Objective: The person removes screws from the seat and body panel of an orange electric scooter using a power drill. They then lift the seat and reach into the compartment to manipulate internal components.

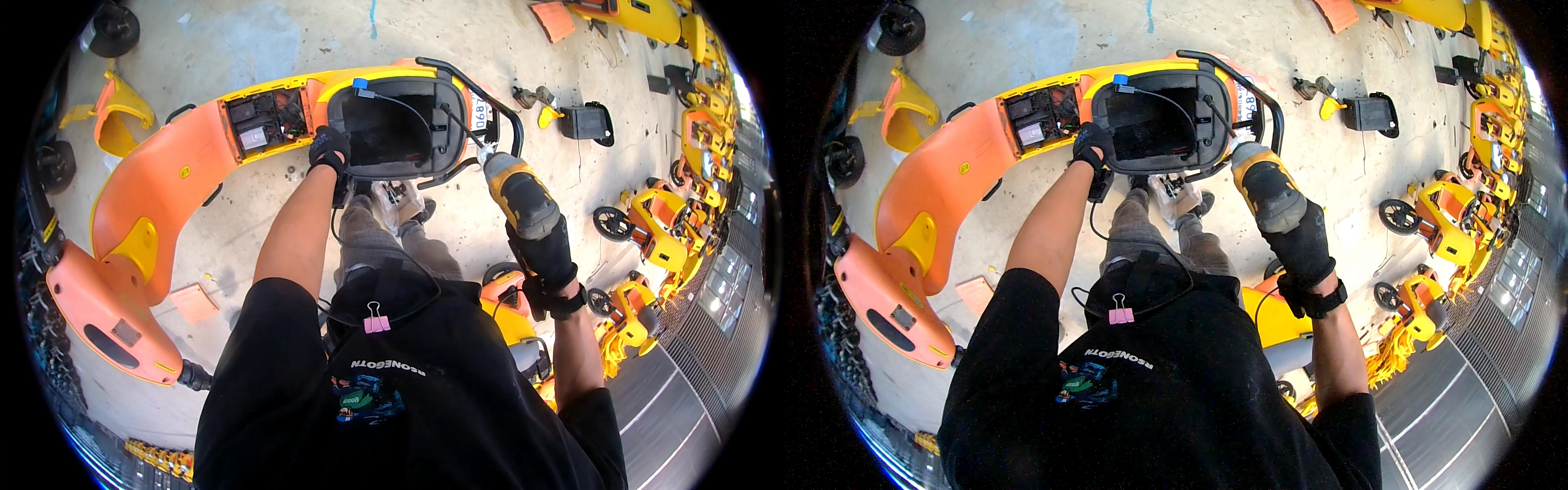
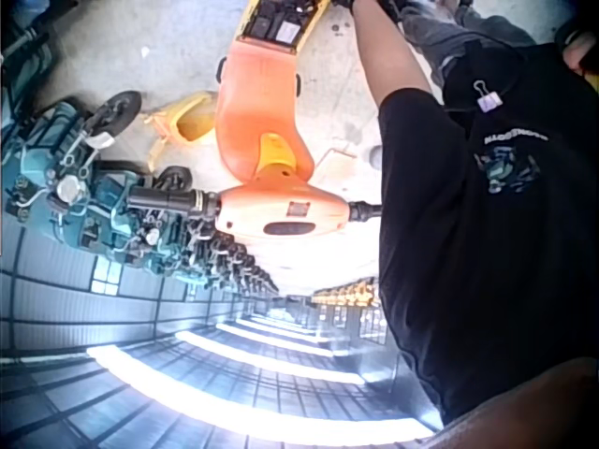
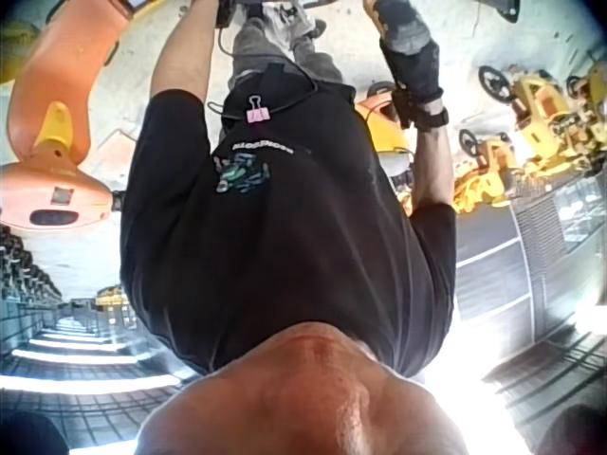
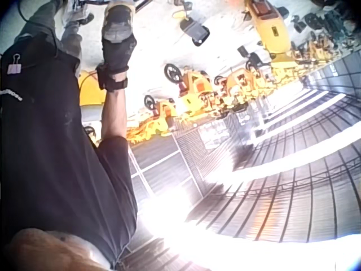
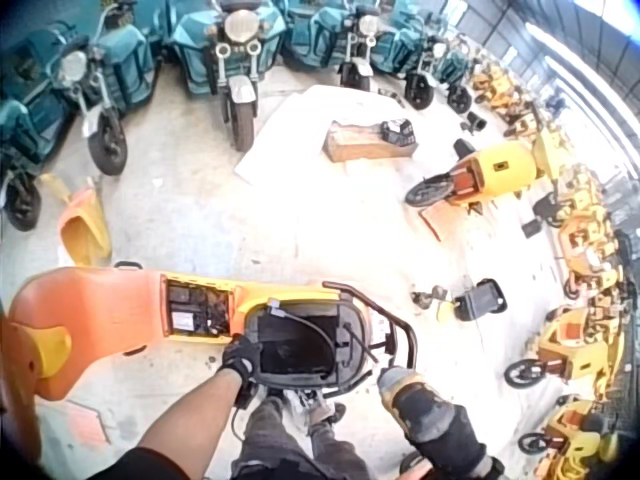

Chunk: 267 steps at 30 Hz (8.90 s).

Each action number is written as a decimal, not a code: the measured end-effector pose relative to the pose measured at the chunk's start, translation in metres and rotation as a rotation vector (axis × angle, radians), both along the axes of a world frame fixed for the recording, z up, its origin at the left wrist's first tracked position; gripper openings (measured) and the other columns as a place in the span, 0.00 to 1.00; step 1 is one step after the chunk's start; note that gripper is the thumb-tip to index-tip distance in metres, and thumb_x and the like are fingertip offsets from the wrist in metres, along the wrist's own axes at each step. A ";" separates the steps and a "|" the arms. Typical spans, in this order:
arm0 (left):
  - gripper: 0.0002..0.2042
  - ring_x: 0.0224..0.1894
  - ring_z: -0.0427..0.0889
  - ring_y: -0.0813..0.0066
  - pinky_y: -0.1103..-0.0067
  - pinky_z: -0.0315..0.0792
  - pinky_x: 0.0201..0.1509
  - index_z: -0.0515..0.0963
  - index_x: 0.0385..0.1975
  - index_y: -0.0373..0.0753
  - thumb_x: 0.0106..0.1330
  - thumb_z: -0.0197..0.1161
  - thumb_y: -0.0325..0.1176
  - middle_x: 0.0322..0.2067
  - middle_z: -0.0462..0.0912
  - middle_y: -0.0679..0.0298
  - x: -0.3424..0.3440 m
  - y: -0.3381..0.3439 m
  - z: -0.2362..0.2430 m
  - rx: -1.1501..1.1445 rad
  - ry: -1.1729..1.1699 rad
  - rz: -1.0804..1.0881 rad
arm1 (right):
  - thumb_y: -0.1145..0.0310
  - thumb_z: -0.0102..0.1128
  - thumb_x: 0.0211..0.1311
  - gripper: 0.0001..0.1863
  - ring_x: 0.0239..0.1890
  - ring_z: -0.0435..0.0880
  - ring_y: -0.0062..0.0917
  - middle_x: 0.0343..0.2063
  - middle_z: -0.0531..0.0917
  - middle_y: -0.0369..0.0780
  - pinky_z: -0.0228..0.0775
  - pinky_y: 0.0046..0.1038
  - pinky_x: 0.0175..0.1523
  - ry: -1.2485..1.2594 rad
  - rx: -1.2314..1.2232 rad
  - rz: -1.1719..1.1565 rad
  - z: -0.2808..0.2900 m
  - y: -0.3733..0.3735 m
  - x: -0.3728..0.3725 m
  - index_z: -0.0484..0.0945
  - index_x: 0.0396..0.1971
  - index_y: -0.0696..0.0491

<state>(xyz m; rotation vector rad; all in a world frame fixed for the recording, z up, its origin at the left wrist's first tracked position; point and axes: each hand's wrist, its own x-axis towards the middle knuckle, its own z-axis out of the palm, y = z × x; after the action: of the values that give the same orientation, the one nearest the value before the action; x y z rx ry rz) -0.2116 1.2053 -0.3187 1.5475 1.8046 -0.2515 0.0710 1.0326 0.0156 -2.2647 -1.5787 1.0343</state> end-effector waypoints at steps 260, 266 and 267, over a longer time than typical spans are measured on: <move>0.11 0.38 0.82 0.55 0.66 0.74 0.43 0.78 0.38 0.35 0.60 0.56 0.35 0.35 0.82 0.52 -0.035 0.150 0.102 0.675 -0.081 -0.240 | 0.77 0.61 0.51 0.18 0.46 0.81 0.37 0.42 0.81 0.45 0.72 0.32 0.51 0.162 0.023 -0.301 -0.020 -0.081 -0.029 0.76 0.45 0.58; 0.26 0.44 0.79 0.68 0.70 0.73 0.47 0.72 0.47 0.32 0.55 0.70 0.44 0.33 0.83 0.54 -0.118 0.008 -0.024 -0.090 -0.101 -0.317 | 0.75 0.65 0.54 0.16 0.43 0.81 0.30 0.40 0.81 0.42 0.72 0.29 0.49 0.066 0.007 -0.167 -0.032 -0.096 -0.021 0.76 0.45 0.56; 0.30 0.47 0.78 0.68 0.70 0.72 0.48 0.70 0.50 0.30 0.54 0.71 0.45 0.35 0.83 0.53 -0.118 -0.012 -0.058 -0.110 -0.091 -0.310 | 0.75 0.64 0.55 0.17 0.45 0.80 0.32 0.41 0.80 0.42 0.71 0.30 0.51 0.090 0.012 -0.189 -0.028 -0.091 -0.024 0.76 0.46 0.56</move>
<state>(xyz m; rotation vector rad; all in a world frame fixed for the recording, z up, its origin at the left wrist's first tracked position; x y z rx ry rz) -0.3298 1.1937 -0.3762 1.7264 1.4526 -0.4129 0.0474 0.9414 -0.0123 -2.2731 -1.3038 1.0562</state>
